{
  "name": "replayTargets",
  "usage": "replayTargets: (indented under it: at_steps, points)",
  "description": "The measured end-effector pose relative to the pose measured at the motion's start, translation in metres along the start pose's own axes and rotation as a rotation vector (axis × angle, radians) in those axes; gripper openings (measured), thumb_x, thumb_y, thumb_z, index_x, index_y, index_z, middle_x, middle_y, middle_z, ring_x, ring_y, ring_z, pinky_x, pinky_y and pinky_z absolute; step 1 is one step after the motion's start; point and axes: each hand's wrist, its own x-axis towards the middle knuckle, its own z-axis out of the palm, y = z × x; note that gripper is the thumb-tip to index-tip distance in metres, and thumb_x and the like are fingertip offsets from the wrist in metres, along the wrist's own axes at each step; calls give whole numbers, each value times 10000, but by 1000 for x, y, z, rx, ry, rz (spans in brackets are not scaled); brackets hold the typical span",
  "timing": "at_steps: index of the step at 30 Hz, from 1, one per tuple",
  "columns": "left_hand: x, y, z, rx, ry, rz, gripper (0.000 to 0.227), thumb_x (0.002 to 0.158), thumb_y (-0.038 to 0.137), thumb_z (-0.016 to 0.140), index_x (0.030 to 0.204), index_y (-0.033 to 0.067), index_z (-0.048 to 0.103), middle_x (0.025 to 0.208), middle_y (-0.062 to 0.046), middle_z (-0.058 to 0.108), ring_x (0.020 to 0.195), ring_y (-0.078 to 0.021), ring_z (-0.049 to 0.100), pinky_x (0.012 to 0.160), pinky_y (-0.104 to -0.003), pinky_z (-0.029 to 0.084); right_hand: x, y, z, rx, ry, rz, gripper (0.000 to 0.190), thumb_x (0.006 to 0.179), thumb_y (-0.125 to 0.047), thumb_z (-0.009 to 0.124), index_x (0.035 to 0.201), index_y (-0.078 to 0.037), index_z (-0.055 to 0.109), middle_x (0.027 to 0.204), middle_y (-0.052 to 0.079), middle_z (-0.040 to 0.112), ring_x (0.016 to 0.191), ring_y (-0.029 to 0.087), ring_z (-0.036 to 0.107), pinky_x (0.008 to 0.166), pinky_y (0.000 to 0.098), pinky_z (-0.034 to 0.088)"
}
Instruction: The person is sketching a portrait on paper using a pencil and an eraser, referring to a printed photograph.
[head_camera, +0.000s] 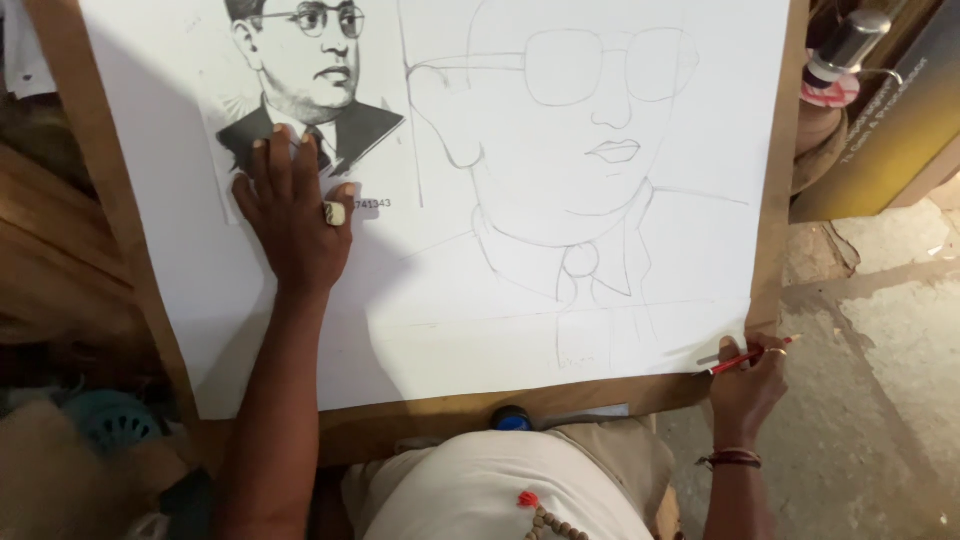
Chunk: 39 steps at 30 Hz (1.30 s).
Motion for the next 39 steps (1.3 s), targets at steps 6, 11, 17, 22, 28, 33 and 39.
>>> replayTargets:
  at_steps: [6,11,17,22,28,33,39]
  points:
    - [2,-12,-8,-24,65,1,570,1095,437,577,1536,86,491,1606,-192,408,1500,-424,365,1168,-659,265,-3,32,13,-107,-40,-74,269,1018,-89,818,1142,27,611,1031,167,682,942,289,670,822,396,553]
    - [4,-3,-10,-18,66,-6,575,1095,481,537,1506,83,485,1592,-183,409,1472,-410,383,1142,-667,277,-3,54,17,-176,4,-63,314,1008,-100,888,1087,17,608,987,134,686,872,228,678,777,370,550]
    - [4,-3,-9,5,47,-13,572,1098,501,493,1494,88,489,1591,-162,404,1471,-400,389,1131,-677,277,3,54,18,-213,123,-75,157,946,-6,716,1081,-19,637,1015,104,724,904,182,714,780,318,573]
    - [4,-3,-4,24,60,-4,592,1087,506,521,1520,104,484,1593,-166,403,1475,-407,378,1147,-680,267,27,-114,-10,630,-1,-272,288,1167,-108,529,1423,20,505,1311,172,649,1108,183,674,927,290,554]
    - [1,-11,1,-60,10,13,611,1080,393,662,1566,75,472,1629,-205,396,1519,-424,344,1179,-654,250,73,-149,87,1141,-156,-57,392,1137,-264,584,1350,65,606,947,70,637,872,178,614,840,327,523]
    - [4,2,-4,5,-42,23,603,1109,436,614,1550,46,484,1634,-209,384,1513,-432,341,1176,-669,231,83,-222,96,1311,-163,56,196,1085,-167,593,1156,13,625,926,84,685,808,170,653,807,337,571]
    - [2,-3,2,42,-57,3,631,1151,514,523,1566,41,471,1647,-199,369,1530,-418,328,1186,-668,234,85,-234,103,1233,-190,-39,97,1079,-95,643,1114,-17,599,962,82,680,842,155,658,809,316,573]
